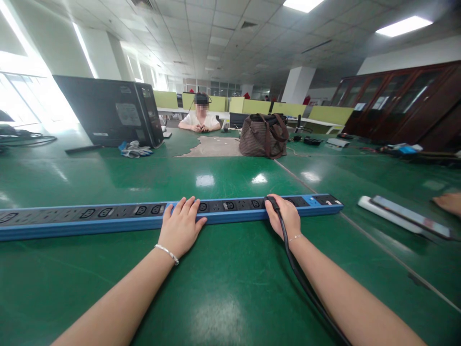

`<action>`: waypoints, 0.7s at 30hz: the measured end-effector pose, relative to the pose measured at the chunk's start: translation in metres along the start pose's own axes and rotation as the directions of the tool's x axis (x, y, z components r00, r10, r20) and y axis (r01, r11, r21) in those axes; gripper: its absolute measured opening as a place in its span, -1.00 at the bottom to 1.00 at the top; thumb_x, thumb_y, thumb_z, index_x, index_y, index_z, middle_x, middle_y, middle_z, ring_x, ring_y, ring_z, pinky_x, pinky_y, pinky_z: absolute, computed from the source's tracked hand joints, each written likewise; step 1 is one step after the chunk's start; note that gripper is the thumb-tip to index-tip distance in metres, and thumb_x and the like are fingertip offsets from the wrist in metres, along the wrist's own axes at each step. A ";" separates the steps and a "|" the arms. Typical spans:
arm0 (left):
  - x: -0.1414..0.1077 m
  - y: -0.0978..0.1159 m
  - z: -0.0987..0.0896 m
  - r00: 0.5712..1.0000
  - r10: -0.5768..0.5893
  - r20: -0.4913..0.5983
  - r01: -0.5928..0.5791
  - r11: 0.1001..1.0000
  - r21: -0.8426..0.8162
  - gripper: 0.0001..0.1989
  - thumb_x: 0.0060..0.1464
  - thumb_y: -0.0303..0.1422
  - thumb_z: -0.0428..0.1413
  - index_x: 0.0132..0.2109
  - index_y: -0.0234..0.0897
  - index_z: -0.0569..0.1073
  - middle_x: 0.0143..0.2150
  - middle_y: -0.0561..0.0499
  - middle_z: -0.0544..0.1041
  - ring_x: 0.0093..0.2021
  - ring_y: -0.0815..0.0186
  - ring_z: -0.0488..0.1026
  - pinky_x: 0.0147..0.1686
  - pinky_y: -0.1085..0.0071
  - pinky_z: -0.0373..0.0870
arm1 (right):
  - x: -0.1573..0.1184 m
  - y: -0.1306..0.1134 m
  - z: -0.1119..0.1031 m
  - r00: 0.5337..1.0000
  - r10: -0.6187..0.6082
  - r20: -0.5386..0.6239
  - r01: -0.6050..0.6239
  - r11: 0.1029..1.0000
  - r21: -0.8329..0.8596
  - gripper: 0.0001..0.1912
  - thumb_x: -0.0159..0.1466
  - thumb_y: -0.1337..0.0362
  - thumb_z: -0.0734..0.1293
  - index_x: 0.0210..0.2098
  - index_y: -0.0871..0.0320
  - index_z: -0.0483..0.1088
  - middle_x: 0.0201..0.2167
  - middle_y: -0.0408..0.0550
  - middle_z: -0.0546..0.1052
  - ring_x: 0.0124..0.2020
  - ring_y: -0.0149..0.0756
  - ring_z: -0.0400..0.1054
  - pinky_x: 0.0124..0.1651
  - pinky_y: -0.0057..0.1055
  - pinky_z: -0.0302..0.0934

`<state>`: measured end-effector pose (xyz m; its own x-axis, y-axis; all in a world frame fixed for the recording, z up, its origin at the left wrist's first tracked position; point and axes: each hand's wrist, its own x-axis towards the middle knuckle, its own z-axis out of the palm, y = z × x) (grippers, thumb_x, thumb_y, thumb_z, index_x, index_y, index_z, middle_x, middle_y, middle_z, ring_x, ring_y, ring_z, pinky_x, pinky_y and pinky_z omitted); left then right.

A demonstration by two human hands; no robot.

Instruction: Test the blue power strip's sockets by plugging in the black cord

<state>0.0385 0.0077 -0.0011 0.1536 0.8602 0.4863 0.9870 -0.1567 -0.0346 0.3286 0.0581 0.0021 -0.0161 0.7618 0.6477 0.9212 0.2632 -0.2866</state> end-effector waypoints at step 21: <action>0.000 0.001 0.000 1.000 -0.012 0.003 0.012 1.000 -0.009 -0.49 0.19 -0.13 -0.17 0.19 -0.25 0.24 0.22 -0.09 0.30 0.23 0.09 0.15 0.17 0.04 -0.03 | -0.008 -0.035 -0.003 0.995 0.102 -0.006 -0.085 0.859 0.505 -0.61 0.25 0.06 0.17 -0.03 0.10 0.35 -0.04 0.00 0.47 -0.02 -0.22 0.34 0.06 -0.26 0.18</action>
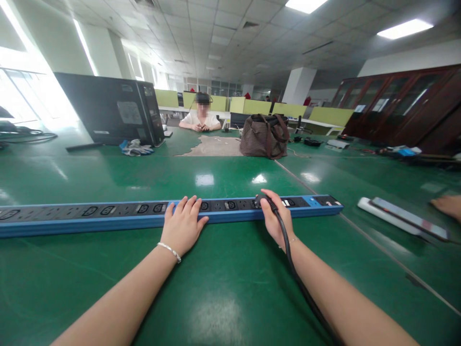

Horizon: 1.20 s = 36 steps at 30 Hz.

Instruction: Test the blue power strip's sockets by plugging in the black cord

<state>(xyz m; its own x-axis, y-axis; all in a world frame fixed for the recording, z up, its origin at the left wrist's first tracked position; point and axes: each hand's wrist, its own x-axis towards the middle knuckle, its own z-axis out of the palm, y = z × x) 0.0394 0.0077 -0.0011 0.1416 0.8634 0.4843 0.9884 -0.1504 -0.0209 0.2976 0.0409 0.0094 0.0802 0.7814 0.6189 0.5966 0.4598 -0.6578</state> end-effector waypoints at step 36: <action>0.001 0.003 -0.001 1.000 -0.023 -0.011 0.023 0.997 -0.074 -0.51 0.16 -0.15 -0.12 0.18 -0.24 0.27 0.22 -0.10 0.29 0.23 0.07 0.15 0.18 0.01 -0.03 | -0.005 -0.076 0.091 0.967 -0.115 0.229 0.195 0.911 -0.363 -0.69 0.31 0.19 0.11 -0.06 0.13 0.35 -0.20 0.02 0.55 -0.17 -0.22 0.43 0.07 -0.21 0.13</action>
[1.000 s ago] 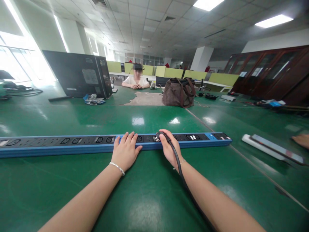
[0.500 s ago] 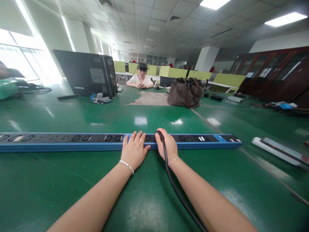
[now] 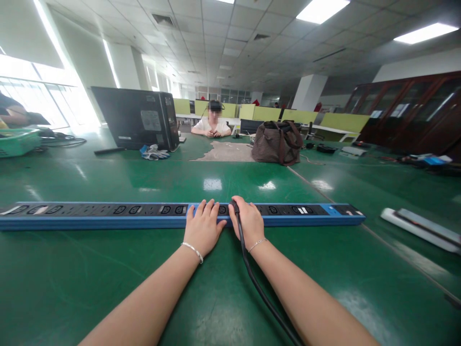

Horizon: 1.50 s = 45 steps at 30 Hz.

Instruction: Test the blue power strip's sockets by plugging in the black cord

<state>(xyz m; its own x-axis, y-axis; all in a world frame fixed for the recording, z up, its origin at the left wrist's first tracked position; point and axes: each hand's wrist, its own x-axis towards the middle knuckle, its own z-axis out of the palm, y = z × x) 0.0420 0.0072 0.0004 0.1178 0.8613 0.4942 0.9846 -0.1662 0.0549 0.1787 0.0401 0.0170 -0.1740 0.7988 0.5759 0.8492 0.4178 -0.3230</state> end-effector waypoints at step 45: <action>0.001 0.000 -0.002 1.000 0.000 0.006 0.000 1.000 0.018 -0.52 0.15 -0.16 -0.09 0.17 -0.24 0.28 0.21 -0.09 0.31 0.22 0.09 0.17 0.16 0.02 0.04 | -0.010 0.013 -0.002 0.994 -0.111 0.019 0.112 0.988 -0.104 -0.64 0.30 0.19 0.12 0.00 0.19 0.34 -0.08 0.01 0.51 -0.03 -0.22 0.36 0.06 -0.30 0.13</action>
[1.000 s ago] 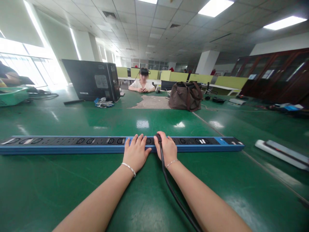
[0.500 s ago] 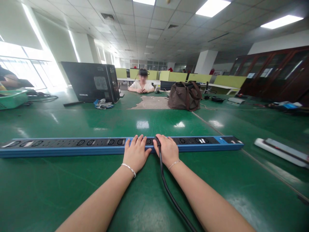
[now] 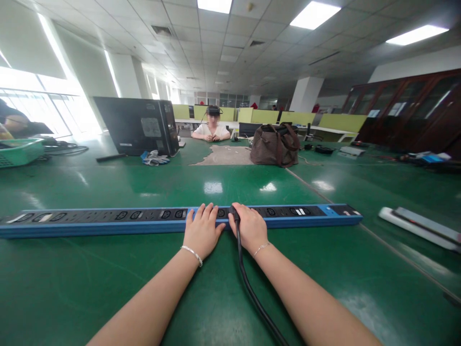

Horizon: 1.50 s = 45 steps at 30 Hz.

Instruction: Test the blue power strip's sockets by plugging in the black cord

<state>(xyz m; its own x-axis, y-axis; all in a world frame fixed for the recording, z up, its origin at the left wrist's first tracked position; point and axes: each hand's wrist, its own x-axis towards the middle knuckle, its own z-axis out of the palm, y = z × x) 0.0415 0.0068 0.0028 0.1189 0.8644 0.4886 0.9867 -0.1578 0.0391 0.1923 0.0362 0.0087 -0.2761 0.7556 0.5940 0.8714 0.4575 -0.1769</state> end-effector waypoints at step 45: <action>-0.001 0.001 -0.001 1.000 -0.002 0.013 0.002 1.000 0.014 -0.51 0.15 -0.16 -0.10 0.18 -0.23 0.27 0.22 -0.08 0.30 0.23 0.11 0.16 0.17 0.06 0.03 | -0.009 0.004 -0.006 0.979 -0.203 0.004 0.202 0.977 0.072 -0.54 0.22 0.33 0.15 0.12 0.17 0.26 0.16 -0.01 0.32 0.18 -0.25 0.15 0.24 -0.18 -0.09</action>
<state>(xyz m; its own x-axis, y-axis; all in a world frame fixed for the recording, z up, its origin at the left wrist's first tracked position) 0.0423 0.0048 0.0031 0.1186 0.8709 0.4769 0.9883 -0.1500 0.0280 0.2008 0.0289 0.0074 -0.4483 0.6489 0.6148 0.7664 0.6330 -0.1092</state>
